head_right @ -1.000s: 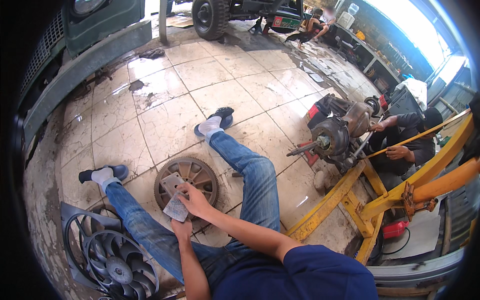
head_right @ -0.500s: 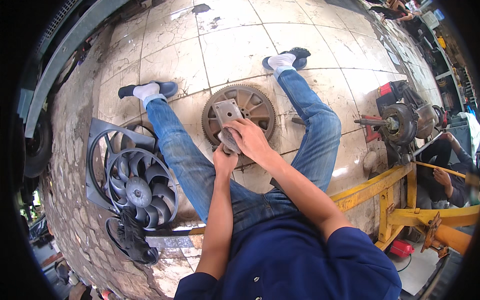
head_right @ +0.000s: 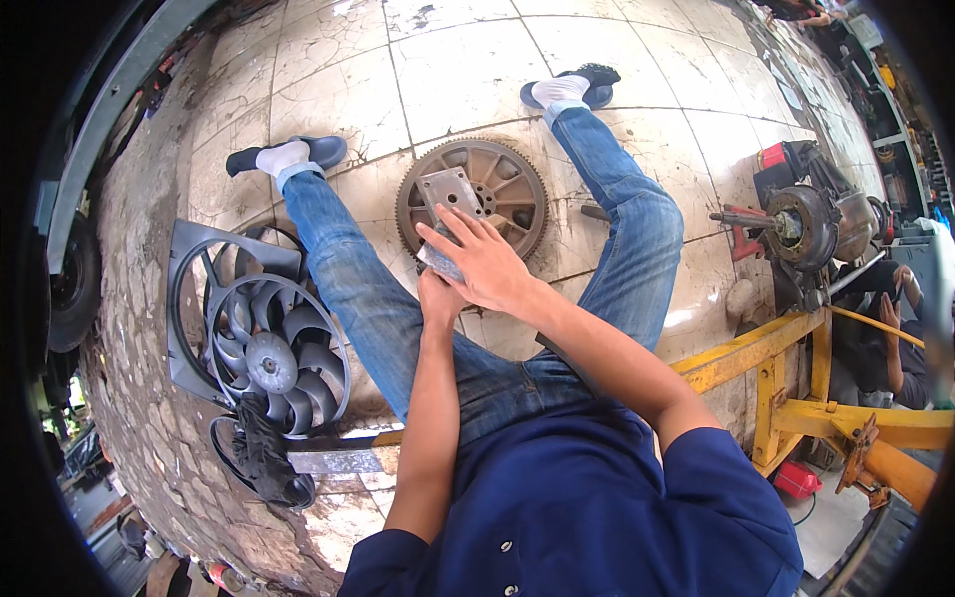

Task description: The person sits on the floor and scrubs a metal gear-like part with a small abrasive pad, focusing on the central hub and inner surfaces. The person repeatedly rubs the same areas without changing the part's position.

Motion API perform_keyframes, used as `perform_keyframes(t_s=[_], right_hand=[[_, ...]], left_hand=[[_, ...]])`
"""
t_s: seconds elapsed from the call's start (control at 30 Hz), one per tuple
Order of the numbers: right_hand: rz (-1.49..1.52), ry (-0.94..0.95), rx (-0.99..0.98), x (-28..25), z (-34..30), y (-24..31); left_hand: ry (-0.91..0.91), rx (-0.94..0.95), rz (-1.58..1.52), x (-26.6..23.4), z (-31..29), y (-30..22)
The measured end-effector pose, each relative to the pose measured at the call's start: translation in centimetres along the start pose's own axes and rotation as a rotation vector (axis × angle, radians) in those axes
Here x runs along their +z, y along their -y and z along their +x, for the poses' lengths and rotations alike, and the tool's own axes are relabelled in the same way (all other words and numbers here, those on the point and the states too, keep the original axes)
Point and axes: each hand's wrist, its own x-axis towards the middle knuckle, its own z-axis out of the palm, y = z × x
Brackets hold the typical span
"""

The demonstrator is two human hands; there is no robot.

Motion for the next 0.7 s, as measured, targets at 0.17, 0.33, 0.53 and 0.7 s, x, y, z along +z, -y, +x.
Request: perform_keyframes(t_s=[0.17,0.33,0.53,0.7], right_hand=[[0.026,0.015,0.008,0.3,-0.2,0.6],[0.181,0.139,0.15,-0.1,0.7,0.7],[0.151,0.167,0.221,0.2,1.5,0.8],[0.089,0.144,0.197,1.1,2.0,1.1]], left_hand=[[0.009,0.027,-0.012,-0.1,-0.1,-0.1],[0.028,-0.049,0.005,-0.4,-0.1,-1.0],[-0.012,-0.06,-0.064,-0.3,0.0,-1.2],[0.043,-0.003,0.088,-0.5,-0.1,-1.0]])
